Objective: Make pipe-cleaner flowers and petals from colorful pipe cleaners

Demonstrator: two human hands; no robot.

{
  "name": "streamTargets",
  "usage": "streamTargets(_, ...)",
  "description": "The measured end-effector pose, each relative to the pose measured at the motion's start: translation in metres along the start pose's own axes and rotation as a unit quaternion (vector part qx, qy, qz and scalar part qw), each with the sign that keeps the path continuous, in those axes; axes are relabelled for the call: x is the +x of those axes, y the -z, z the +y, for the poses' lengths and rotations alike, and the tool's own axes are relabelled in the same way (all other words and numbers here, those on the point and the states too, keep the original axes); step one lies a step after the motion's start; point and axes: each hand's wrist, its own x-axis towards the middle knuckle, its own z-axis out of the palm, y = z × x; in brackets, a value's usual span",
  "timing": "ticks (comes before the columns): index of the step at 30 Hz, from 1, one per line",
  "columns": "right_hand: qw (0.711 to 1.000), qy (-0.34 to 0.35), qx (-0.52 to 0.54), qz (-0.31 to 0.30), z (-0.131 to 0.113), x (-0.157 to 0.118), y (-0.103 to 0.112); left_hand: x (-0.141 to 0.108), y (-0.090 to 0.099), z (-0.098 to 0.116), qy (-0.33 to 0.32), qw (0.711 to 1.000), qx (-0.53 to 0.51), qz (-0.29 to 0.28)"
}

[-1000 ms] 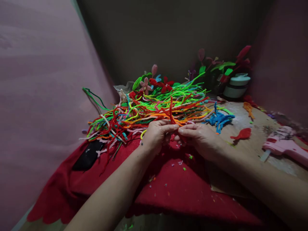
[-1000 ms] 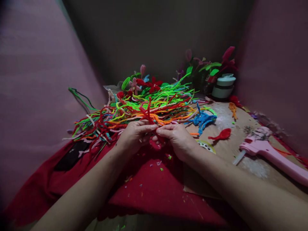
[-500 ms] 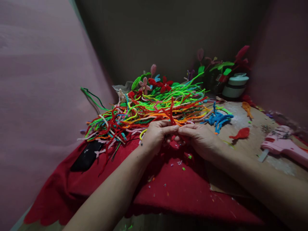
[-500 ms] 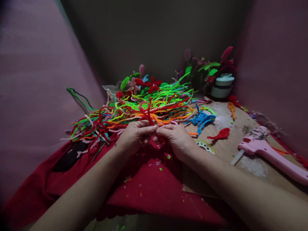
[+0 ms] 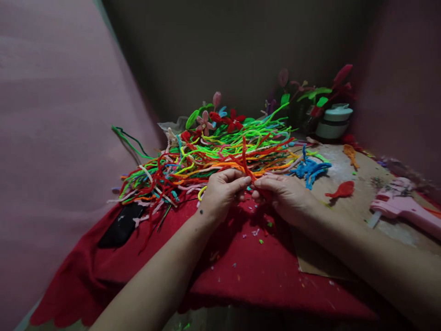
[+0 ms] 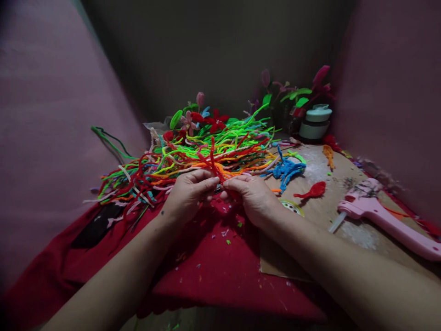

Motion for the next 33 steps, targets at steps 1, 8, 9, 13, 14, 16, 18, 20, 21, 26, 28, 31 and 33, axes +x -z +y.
streamTargets(1, 1.000, 0.000, -0.002, -0.001, 0.000, 0.000, 0.000, 0.000, 0.000, -0.001, -0.015, 1.000, 0.004, -0.003)
streamTargets(8, 1.000, -0.005, 0.015, -0.018, -0.002, -0.001, 0.000, 0.006, 0.004, -0.014, -0.225, 0.965, 0.137, 0.012)
streamTargets(9, 1.000, -0.008, 0.016, -0.024, -0.002, -0.001, 0.000, 0.007, 0.007, -0.014, -0.264, 0.948, 0.175, 0.009)
streamTargets(13, 0.998, -0.020, 0.002, -0.056, -0.005, -0.002, -0.001, 0.007, 0.015, -0.009, -0.337, 0.889, 0.309, -0.013)
streamTargets(14, 0.998, -0.021, -0.001, -0.061, -0.006, -0.002, -0.001, 0.006, 0.017, -0.007, -0.344, 0.876, 0.339, -0.019)
streamTargets(16, 0.997, -0.027, -0.007, -0.068, -0.007, -0.003, 0.000, 0.005, 0.019, -0.003, -0.362, 0.843, 0.396, -0.026)
streamTargets(18, 0.996, -0.026, -0.031, -0.080, -0.008, -0.003, 0.002, 0.003, 0.021, 0.000, -0.384, 0.805, 0.452, -0.024)
streamTargets(20, 0.994, -0.017, -0.064, -0.092, -0.008, -0.003, 0.003, 0.001, 0.022, 0.004, -0.408, 0.767, 0.495, -0.023)
streamTargets(21, 0.992, -0.007, -0.087, -0.094, -0.009, -0.003, 0.003, -0.001, 0.022, 0.006, -0.418, 0.751, 0.511, -0.028)
streamTargets(26, 0.969, 0.060, -0.226, -0.082, -0.015, -0.008, 0.001, -0.007, 0.022, 0.019, -0.369, 0.766, 0.521, -0.081)
streamTargets(28, 0.944, 0.119, -0.298, -0.080, -0.016, -0.012, -0.001, -0.008, 0.023, 0.022, -0.277, 0.842, 0.451, -0.102)
streamTargets(31, 0.858, 0.281, -0.425, -0.058, -0.014, -0.018, -0.003, -0.005, 0.022, 0.020, -0.045, 0.954, 0.265, -0.136)
streamTargets(33, 0.783, 0.388, -0.485, -0.039, -0.013, -0.021, -0.003, -0.002, 0.020, 0.015, 0.075, 0.980, 0.116, -0.143)
